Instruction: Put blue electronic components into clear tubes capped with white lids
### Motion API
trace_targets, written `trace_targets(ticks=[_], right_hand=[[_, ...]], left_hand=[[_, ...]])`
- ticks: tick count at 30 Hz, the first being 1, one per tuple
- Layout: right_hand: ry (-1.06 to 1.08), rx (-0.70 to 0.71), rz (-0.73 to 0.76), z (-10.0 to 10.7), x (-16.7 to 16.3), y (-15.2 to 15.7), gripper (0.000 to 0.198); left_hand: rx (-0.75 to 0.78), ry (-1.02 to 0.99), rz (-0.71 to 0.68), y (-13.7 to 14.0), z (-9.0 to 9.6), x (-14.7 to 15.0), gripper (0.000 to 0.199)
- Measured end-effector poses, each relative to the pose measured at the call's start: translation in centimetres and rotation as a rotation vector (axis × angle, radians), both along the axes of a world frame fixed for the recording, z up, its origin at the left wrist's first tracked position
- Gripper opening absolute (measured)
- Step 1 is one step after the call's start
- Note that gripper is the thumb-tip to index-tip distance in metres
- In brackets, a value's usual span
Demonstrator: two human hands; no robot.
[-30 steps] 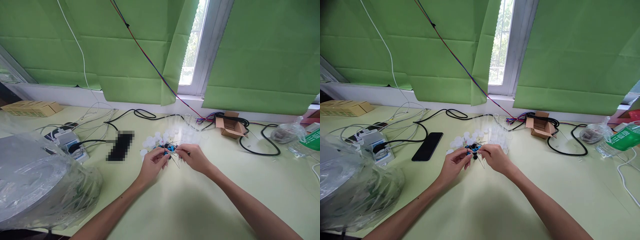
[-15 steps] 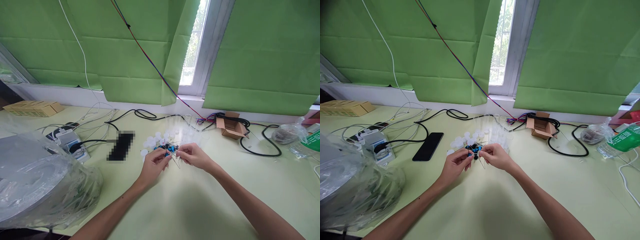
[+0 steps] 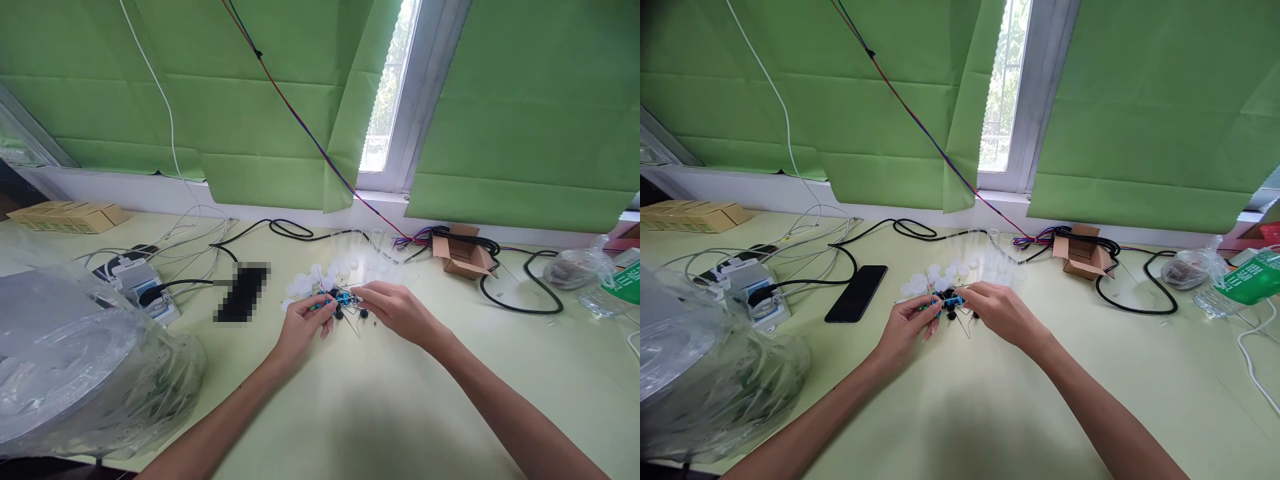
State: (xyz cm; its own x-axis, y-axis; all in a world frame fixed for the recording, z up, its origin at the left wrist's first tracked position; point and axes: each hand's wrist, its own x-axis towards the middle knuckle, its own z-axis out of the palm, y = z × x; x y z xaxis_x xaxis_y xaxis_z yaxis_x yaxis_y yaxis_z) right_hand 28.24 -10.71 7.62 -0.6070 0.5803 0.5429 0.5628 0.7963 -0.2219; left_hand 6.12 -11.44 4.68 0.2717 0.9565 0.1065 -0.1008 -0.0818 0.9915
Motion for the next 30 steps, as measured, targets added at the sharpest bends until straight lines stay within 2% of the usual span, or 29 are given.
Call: trace_targets(ticks=[5,11,19,30], right_hand=[[-0.041,0.13,0.065,-0.3,0.0,0.3,0.02],[-0.027,0.133,0.09,-0.6,-0.1,0.2,0.024],[0.158,0.031,0.123,-1.2,-0.6,0.4,0.022],[0.344,-0.173,0.06,-1.7,-1.2,0.2,0.024]], left_hand=[[-0.038,-0.011,-0.025,0.0,-0.2,-0.1,0.021],[-0.043,-0.024,-0.02,0.0,-0.3,-0.1,0.02],[0.004,0.014,0.008,0.0,-0.2,0.1,0.02],[0.009,0.014,0.049,-0.2,-0.2,0.2,0.019]])
